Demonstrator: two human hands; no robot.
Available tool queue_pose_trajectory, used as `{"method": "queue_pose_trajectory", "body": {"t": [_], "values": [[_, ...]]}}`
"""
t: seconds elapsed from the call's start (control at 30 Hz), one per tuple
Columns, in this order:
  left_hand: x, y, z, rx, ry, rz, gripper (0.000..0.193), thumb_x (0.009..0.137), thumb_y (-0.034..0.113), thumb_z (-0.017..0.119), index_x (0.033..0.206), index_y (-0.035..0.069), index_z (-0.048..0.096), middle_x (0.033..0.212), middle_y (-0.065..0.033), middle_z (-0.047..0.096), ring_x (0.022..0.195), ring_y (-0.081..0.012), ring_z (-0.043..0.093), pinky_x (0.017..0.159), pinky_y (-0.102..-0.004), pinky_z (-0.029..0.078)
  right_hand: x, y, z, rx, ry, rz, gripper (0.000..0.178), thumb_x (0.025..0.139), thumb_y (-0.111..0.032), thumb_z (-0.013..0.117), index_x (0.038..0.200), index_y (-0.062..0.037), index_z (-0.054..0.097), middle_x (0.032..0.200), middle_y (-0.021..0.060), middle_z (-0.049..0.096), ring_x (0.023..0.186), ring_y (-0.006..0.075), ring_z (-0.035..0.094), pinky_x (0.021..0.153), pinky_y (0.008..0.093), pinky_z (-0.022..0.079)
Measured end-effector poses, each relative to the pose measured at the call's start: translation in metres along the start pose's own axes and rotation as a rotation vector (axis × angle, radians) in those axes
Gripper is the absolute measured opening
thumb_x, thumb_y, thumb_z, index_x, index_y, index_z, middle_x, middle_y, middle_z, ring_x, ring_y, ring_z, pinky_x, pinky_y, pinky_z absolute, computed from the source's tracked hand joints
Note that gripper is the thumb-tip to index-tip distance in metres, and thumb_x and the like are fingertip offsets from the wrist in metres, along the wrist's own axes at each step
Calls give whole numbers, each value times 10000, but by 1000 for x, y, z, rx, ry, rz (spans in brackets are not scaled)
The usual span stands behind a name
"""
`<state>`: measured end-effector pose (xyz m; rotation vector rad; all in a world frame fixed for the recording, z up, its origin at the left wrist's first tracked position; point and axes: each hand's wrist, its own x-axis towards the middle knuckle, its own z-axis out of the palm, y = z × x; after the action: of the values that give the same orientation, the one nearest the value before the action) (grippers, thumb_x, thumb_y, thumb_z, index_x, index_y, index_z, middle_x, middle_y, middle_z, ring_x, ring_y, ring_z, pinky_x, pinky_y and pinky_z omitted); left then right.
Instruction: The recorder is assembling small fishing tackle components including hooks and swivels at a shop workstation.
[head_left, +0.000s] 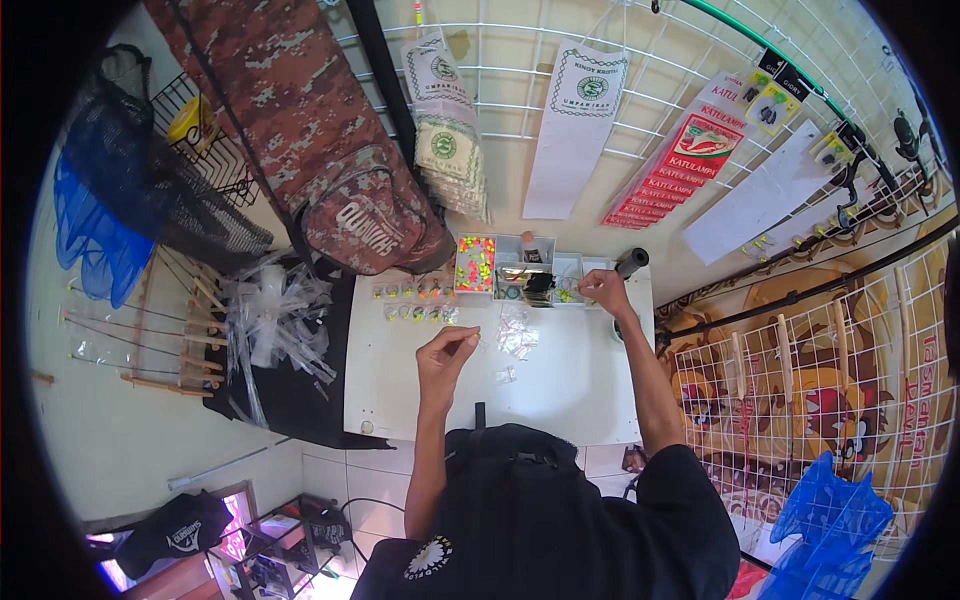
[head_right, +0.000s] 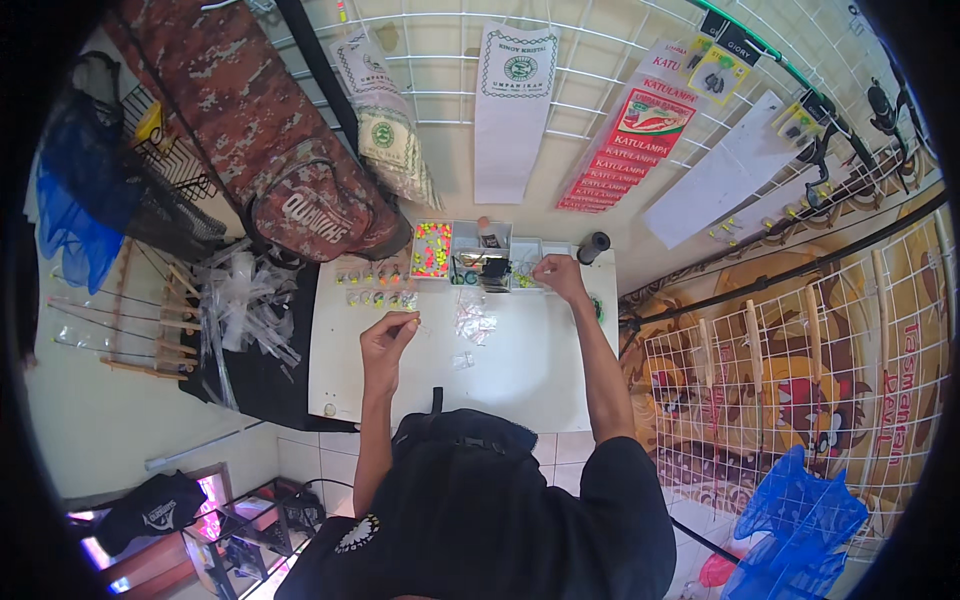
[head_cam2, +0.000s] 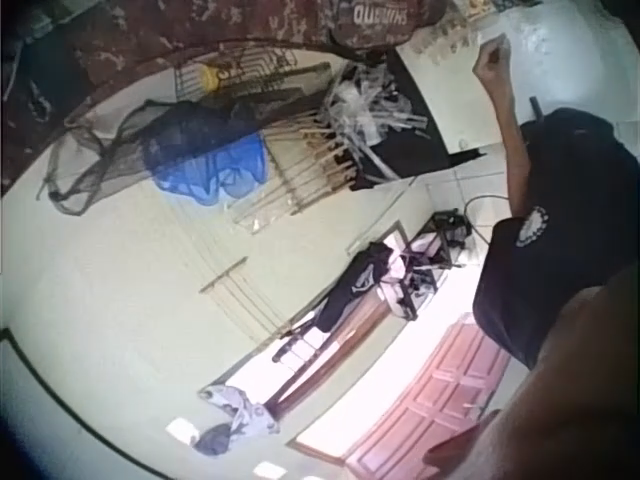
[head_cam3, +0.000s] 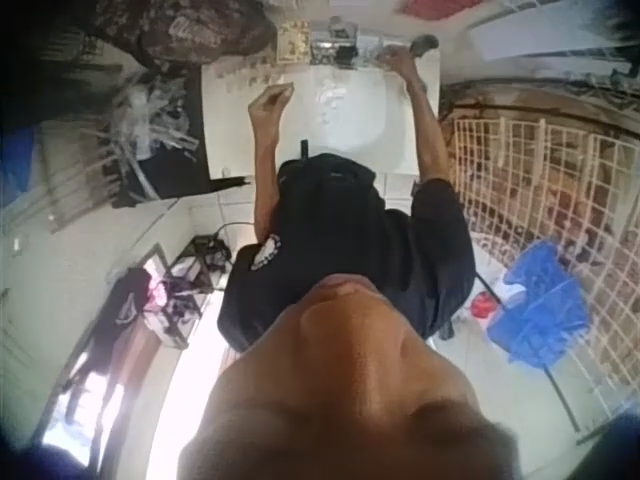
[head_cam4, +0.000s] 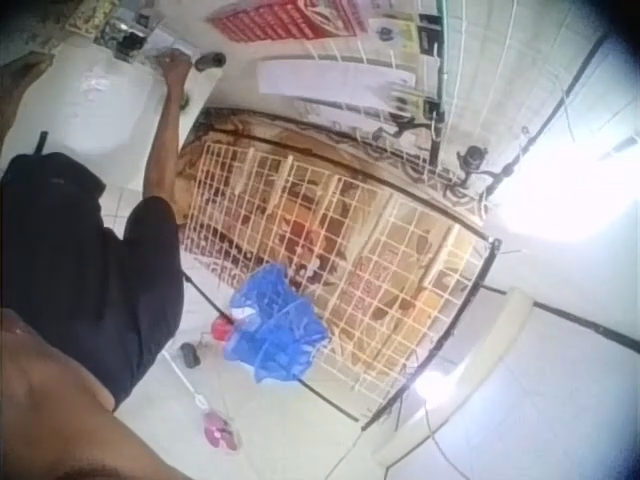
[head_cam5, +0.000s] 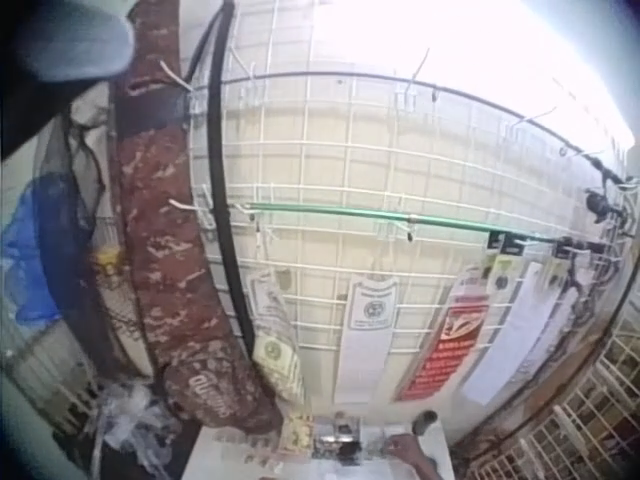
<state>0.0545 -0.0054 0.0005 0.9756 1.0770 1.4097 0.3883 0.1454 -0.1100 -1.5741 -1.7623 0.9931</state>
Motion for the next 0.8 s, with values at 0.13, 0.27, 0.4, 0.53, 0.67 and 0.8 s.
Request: {"method": "queue_pose_trajectory", "body": {"t": [0.13, 0.27, 0.4, 0.53, 0.67, 0.8], "values": [[-2, -8, 12, 27, -3, -17, 155, 863, 3, 669, 1014, -21, 694, 949, -64, 659, 864, -93, 584, 791, -225, 446, -22, -26, -3, 27, -8, -125, 100, 693, -112, 756, 768, -64, 710, 737, 17, 698, 724, 112, 603, 716, 275, 474], [-2, -18, 17, 215, -51, 44, 168, 846, 52, 696, 1010, 31, 722, 898, -34, 663, 716, -62, 509, 657, -217, 393, -60, -131, -13, -25, -135, -165, 104, 691, -73, 735, 792, -75, 710, 749, 14, 688, 773, 135, 568, 750, 291, 439], [1, -5, 31, 299, -156, 38, 161, 856, 47, 683, 1010, 22, 722, 891, -30, 648, 740, -63, 497, 675, -214, 395, -86, -190, -19, -60, -154, -331, 132, 678, -83, 751, 805, -77, 714, 759, 30, 675, 824, 185, 544, 766, 314, 442], [2, 0, 35, 284, -200, 45, 181, 856, 40, 678, 1031, 31, 723, 856, -25, 635, 718, -61, 471, 647, -213, 381, -99, -223, -21, -171, -159, -449, 148, 688, -105, 763, 824, -84, 708, 758, 45, 647, 843, 225, 546, 796, 346, 448], [1, 1, 38, 251, -229, 63, 182, 854, 35, 679, 1030, 28, 722, 854, -26, 636, 719, -61, 471, 646, -215, 381, -107, -240, -22, -265, -198, -462, 172, 678, -126, 782, 828, -85, 707, 806, 54, 648, 879, 239, 563, 853, 371, 441], [0, 3, 41, 173, -263, 45, 179, 851, 27, 681, 1025, 16, 719, 868, -33, 645, 728, -62, 475, 651, -217, 384, -107, -238, -18, -261, -189, -522, 174, 685, -119, 778, 838, -67, 713, 813, 63, 674, 870, 249, 570, 841, 367, 449]]}}
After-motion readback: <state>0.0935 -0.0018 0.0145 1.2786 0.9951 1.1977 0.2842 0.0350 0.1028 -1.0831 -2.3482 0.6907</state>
